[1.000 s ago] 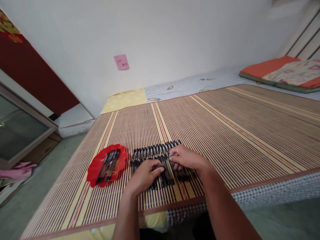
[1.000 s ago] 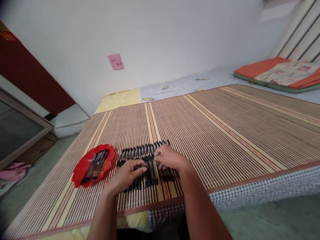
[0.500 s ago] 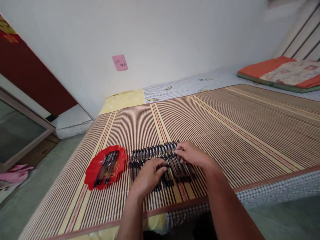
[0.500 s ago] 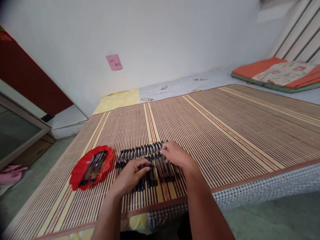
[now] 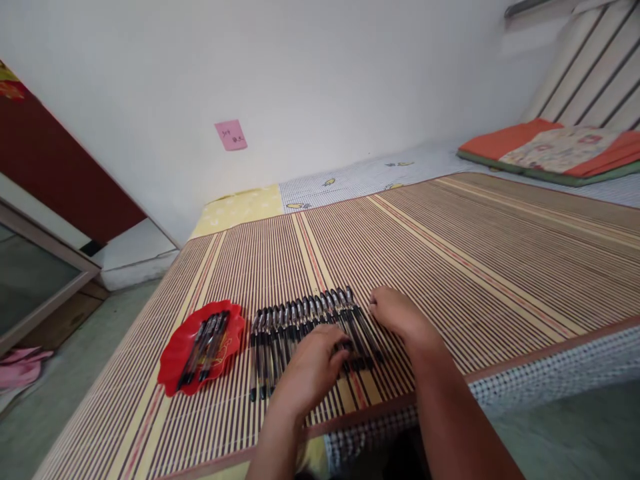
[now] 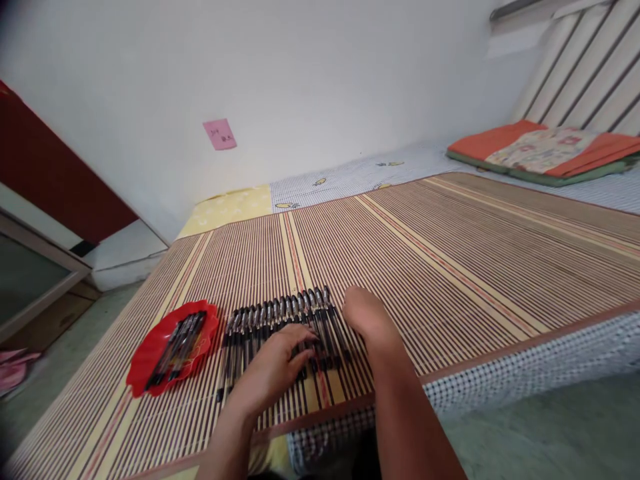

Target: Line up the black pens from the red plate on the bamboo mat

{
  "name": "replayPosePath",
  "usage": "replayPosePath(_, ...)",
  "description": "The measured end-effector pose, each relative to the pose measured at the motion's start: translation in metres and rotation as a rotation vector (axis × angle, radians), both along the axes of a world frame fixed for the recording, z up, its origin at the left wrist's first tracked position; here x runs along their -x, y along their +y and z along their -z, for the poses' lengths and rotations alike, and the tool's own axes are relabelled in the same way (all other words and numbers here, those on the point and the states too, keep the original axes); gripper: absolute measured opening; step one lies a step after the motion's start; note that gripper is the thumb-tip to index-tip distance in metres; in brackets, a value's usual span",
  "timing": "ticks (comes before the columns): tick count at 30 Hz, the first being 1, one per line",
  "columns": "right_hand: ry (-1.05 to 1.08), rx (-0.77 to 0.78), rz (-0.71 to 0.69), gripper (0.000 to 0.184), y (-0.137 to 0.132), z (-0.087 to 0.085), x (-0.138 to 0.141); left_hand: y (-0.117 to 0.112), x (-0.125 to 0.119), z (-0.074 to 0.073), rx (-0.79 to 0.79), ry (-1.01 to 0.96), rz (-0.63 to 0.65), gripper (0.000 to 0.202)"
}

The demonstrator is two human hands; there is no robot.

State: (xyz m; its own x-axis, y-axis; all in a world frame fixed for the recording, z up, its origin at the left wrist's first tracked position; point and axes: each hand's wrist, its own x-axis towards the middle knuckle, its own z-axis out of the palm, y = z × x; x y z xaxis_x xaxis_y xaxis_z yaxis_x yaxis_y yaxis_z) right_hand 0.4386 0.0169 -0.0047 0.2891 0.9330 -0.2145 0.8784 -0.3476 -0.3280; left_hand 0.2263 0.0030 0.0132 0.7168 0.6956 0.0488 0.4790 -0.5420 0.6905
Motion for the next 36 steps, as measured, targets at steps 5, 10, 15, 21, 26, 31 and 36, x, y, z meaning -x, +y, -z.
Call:
replayPosePath(5,0.042,0.004,-0.047,0.012,0.001,-0.003,0.006,-0.015,-0.021,0.002,-0.039,0.031,0.074,0.021)
replayPosePath(10,0.084,-0.005,-0.063,0.011,0.001,-0.002,0.009,-0.018,-0.024,0.002,-0.046,0.085,0.085,0.023)
replayPosePath(15,0.091,-0.072,-0.044,0.015,0.005,0.002,0.009,-0.016,-0.021,-0.001,-0.059,0.073,0.064,0.017)
replayPosePath(21,0.159,-0.246,-0.138,0.033,0.016,0.009,0.015,-0.019,-0.022,-0.004,-0.065,0.083,0.041,0.017)
replayPosePath(26,0.168,-0.266,-0.168,0.035,0.022,0.02,0.014,-0.021,-0.023,-0.006,-0.065,0.1,0.05,0.019)
replayPosePath(31,0.161,-0.266,-0.176,0.038,0.023,0.024,0.012,-0.02,-0.023,-0.005,-0.07,0.098,0.046,0.019)
replayPosePath(36,0.172,-0.261,-0.149,0.04,0.022,0.022,0.009,-0.021,-0.023,-0.005,-0.058,0.109,0.047,0.019)
